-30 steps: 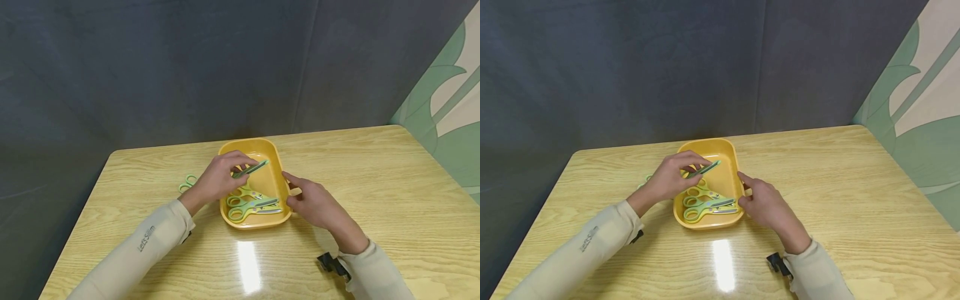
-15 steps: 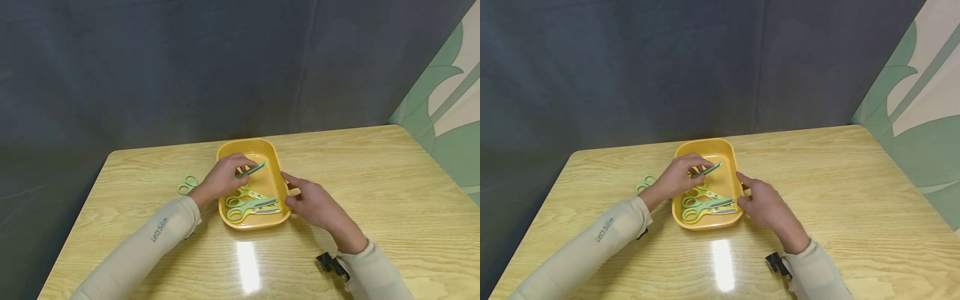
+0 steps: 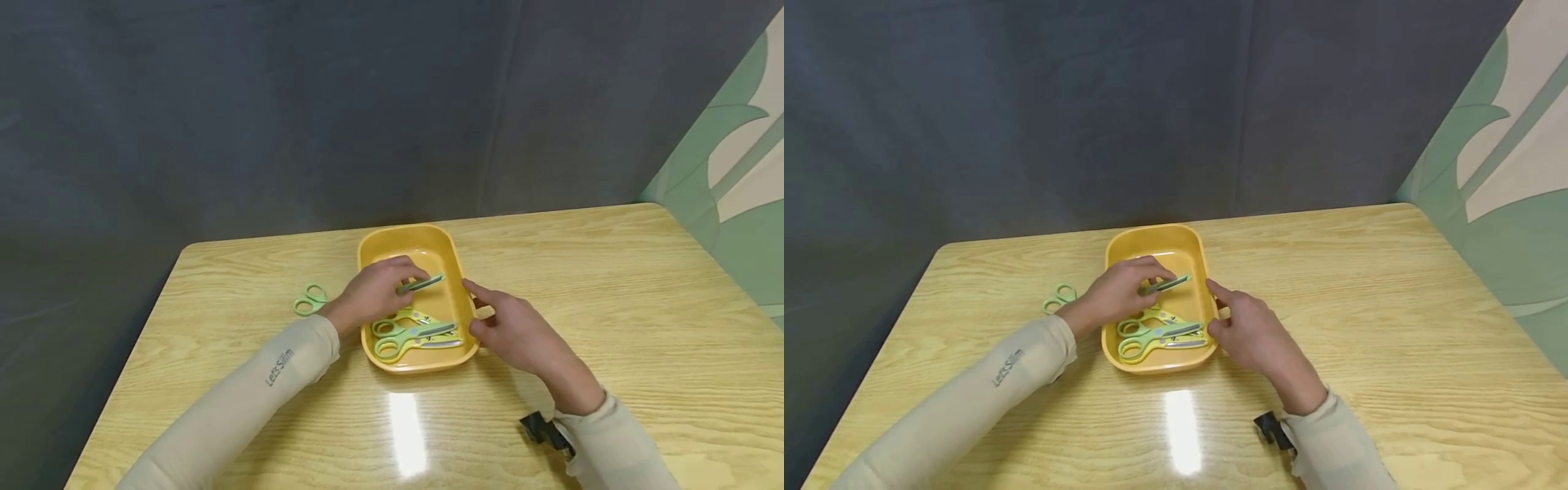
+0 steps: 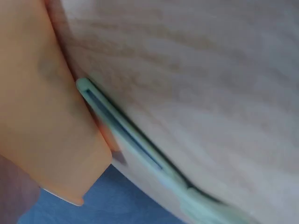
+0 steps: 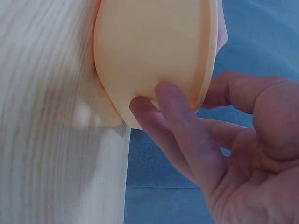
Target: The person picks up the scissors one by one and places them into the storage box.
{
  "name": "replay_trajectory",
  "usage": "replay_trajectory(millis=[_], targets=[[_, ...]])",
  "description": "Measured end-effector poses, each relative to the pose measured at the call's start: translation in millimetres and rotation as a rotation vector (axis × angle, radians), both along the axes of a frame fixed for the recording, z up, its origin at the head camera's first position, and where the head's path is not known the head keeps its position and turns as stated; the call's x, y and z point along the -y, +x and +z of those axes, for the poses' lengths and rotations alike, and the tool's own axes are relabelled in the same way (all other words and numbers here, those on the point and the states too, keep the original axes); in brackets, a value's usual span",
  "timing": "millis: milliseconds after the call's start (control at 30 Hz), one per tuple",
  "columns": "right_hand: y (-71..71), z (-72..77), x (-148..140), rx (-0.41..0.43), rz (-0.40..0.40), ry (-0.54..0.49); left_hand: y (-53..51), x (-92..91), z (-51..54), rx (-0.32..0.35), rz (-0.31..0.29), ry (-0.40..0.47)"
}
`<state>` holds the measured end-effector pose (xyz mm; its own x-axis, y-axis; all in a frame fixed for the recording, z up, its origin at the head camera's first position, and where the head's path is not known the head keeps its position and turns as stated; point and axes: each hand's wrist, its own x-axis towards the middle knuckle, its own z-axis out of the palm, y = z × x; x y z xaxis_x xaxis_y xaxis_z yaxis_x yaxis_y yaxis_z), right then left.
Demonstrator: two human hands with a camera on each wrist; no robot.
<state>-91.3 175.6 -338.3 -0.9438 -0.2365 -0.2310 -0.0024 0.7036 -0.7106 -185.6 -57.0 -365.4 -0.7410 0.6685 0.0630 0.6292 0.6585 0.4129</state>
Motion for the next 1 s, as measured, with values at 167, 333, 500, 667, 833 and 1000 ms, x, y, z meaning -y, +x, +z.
replay_trajectory(millis=[167, 333, 500, 667, 833, 1000], targets=[[0.9, 0.4, -2.5, -0.022, 0.002, -0.001, -3.7, -6.8, 0.7, -0.089, -0.127, -0.125], [1.6, -1.4, -3.2, -0.037, 0.001, 0.004, -5.7, -7.6, 0.3, -0.099, -0.185, -0.143], [1.4, -2.0, -2.6, -0.036, 0.003, 0.005, -5.7, -5.5, -0.3, -0.098, -0.202, -0.13], [1.4, -1.4, -2.7, -0.034, -0.002, 0.014, -5.8, -6.7, 0.2, -0.11, -0.203, -0.125], [1.6, -2.5, -3.0, -0.039, -0.005, 0.008, -7.0, -6.3, -0.5, -0.082, -0.171, -0.104], [2.8, -3.6, -1.1, -0.026, -0.003, -0.011, -4.9, -3.2, -0.6, -0.047, -0.119, -0.065]])
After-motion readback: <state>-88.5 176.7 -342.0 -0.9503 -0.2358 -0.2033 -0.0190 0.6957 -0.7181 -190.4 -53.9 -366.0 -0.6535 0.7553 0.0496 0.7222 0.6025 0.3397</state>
